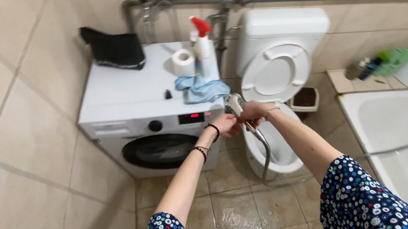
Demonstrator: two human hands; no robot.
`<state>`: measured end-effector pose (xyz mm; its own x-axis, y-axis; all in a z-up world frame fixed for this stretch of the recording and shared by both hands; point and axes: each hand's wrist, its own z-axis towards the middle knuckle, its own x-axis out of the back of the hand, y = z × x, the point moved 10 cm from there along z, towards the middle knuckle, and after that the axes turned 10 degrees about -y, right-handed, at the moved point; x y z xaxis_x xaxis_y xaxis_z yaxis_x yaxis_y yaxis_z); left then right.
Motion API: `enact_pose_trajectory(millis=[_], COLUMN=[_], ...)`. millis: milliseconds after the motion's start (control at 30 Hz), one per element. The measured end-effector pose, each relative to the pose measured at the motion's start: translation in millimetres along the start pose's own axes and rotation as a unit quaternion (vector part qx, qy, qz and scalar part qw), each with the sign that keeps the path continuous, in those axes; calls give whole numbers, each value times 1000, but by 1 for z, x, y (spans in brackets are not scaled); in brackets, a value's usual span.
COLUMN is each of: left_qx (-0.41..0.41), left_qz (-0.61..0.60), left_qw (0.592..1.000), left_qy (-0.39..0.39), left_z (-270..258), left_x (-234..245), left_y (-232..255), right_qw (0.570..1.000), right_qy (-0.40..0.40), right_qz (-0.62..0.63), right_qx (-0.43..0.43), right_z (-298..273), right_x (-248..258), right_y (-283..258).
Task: The person uses a handheld shower head to spray water on the bathroom walls, floor, toilet, and bathtub. They lift the toilet seat and lid to rinse the interior of the bowl and then spray the surrounding floor area.
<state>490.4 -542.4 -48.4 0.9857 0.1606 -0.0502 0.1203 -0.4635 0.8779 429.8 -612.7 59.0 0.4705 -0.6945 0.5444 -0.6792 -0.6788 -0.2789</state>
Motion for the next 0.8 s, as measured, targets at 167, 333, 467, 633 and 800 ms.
enact_pose_trajectory(millis=[167, 333, 467, 633, 800], left_qx=[-17, -16, -12, -25, -41], left_qz=[65, 97, 129, 170, 180], left_qw=[996, 989, 977, 961, 954], left_qy=[-55, -113, -171, -214, -237], left_z=[21, 36, 36, 21, 34], left_x=[-27, -58, -88, -128, -176], left_y=[39, 48, 50, 61, 67], right_qw=[997, 989, 980, 962, 935], right_qy=[29, 62, 110, 201, 260], right_qz=[55, 108, 142, 118, 157], right_qx=[-40, -73, -86, -143, -182], right_z=[-24, -39, -65, -90, -137], right_x=[18, 20, 9, -7, -22], right_y=[38, 75, 92, 130, 156])
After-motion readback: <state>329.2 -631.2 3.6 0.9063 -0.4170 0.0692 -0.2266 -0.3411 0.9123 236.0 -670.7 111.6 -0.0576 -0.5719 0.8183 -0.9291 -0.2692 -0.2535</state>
